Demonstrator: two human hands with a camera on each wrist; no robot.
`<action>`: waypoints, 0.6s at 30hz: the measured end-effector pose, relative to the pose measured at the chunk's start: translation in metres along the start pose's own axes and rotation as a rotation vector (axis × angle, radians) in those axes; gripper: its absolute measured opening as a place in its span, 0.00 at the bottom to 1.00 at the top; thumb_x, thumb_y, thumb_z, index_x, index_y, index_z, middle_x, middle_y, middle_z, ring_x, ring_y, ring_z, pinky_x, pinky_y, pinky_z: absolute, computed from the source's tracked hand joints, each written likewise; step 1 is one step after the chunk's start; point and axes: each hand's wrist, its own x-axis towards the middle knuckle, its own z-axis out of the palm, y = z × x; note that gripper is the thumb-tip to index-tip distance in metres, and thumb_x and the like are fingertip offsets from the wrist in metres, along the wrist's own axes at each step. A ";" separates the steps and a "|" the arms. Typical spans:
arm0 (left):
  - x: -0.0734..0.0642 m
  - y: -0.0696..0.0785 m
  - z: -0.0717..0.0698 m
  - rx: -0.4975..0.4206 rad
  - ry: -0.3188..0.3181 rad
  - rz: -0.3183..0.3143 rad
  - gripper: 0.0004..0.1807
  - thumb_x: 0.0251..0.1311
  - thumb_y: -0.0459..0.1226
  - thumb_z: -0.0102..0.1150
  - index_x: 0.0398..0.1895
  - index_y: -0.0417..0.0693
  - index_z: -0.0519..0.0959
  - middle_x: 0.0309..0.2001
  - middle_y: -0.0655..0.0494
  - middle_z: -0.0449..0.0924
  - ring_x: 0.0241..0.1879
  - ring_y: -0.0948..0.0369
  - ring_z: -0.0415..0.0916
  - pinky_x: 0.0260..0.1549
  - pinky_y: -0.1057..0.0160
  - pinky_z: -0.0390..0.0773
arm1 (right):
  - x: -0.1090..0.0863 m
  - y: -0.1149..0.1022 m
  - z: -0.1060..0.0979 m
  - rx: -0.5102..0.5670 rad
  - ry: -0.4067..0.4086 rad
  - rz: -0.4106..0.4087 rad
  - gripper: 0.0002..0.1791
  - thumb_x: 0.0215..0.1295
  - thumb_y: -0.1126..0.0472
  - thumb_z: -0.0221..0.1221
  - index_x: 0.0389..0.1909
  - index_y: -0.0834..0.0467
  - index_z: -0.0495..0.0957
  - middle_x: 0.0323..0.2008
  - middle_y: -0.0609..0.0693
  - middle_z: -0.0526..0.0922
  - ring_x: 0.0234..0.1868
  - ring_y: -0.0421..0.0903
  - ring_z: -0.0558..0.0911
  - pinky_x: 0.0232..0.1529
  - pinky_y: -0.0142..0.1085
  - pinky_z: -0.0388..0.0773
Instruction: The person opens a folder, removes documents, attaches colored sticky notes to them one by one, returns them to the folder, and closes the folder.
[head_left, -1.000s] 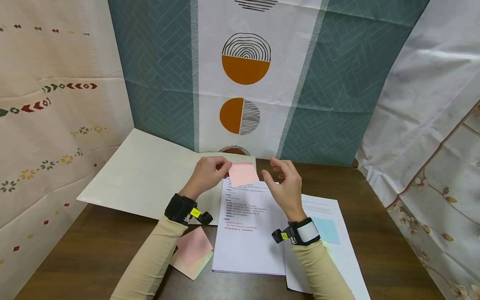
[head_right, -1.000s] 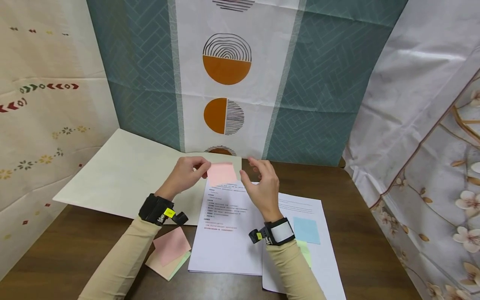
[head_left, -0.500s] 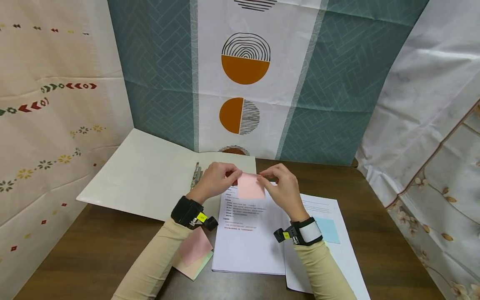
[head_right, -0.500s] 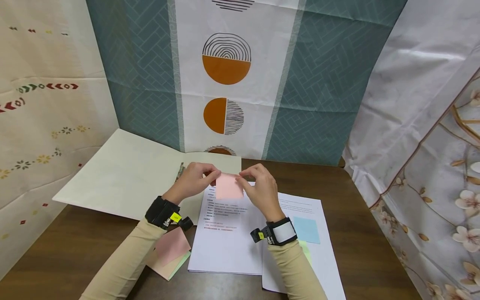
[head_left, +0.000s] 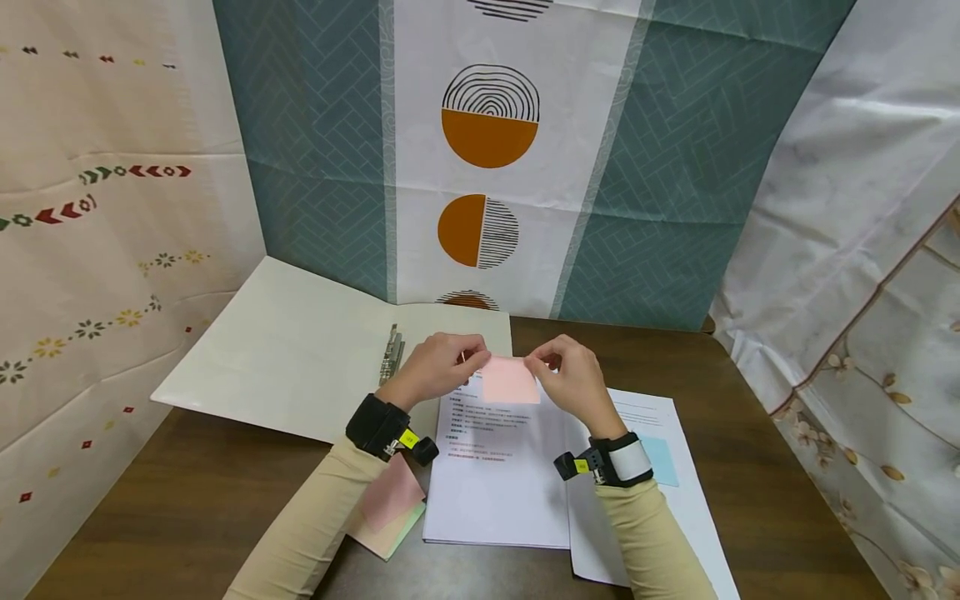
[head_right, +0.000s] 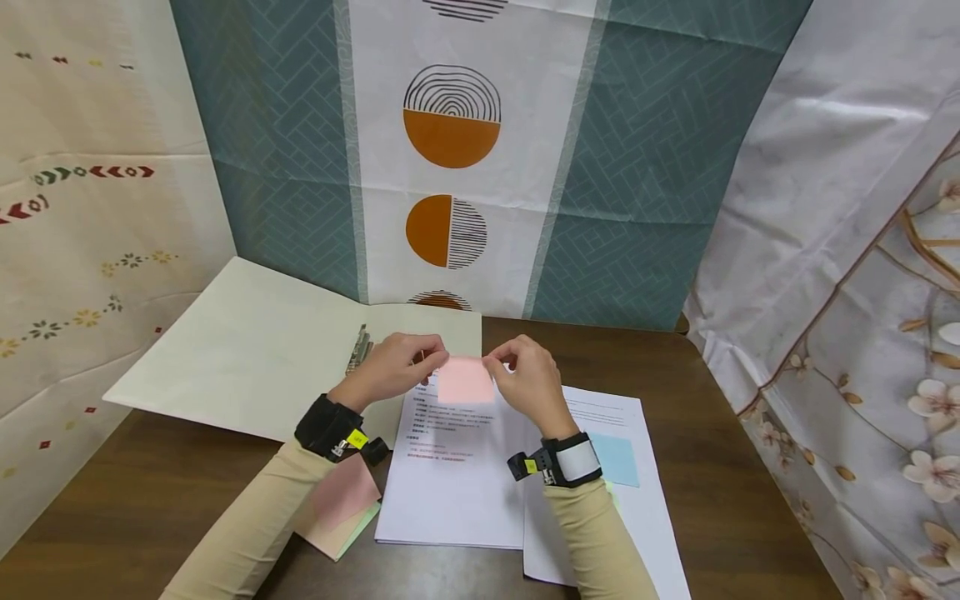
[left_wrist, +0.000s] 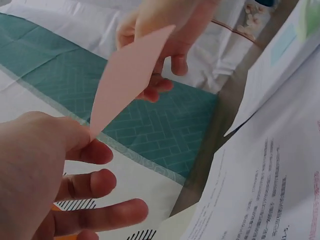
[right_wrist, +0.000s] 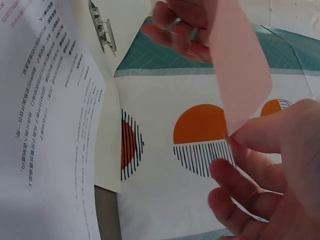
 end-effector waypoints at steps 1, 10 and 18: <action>0.000 0.000 0.001 0.016 -0.018 -0.004 0.11 0.84 0.45 0.58 0.47 0.54 0.87 0.30 0.56 0.83 0.29 0.63 0.77 0.34 0.64 0.72 | 0.000 0.001 -0.001 0.004 -0.023 0.014 0.07 0.76 0.63 0.70 0.42 0.63 0.92 0.45 0.61 0.89 0.43 0.53 0.82 0.42 0.38 0.76; 0.000 -0.002 0.010 0.102 -0.173 -0.015 0.12 0.82 0.45 0.57 0.38 0.56 0.84 0.28 0.60 0.76 0.31 0.62 0.73 0.32 0.65 0.67 | 0.002 0.009 -0.006 0.016 -0.238 0.080 0.11 0.73 0.59 0.70 0.38 0.64 0.92 0.36 0.58 0.88 0.33 0.47 0.77 0.33 0.38 0.73; 0.000 -0.008 0.029 0.184 -0.342 -0.043 0.12 0.80 0.46 0.60 0.34 0.58 0.83 0.29 0.63 0.74 0.31 0.63 0.71 0.31 0.65 0.65 | 0.001 0.018 0.003 -0.039 -0.415 0.160 0.10 0.67 0.60 0.73 0.27 0.61 0.92 0.26 0.48 0.87 0.28 0.43 0.70 0.30 0.35 0.62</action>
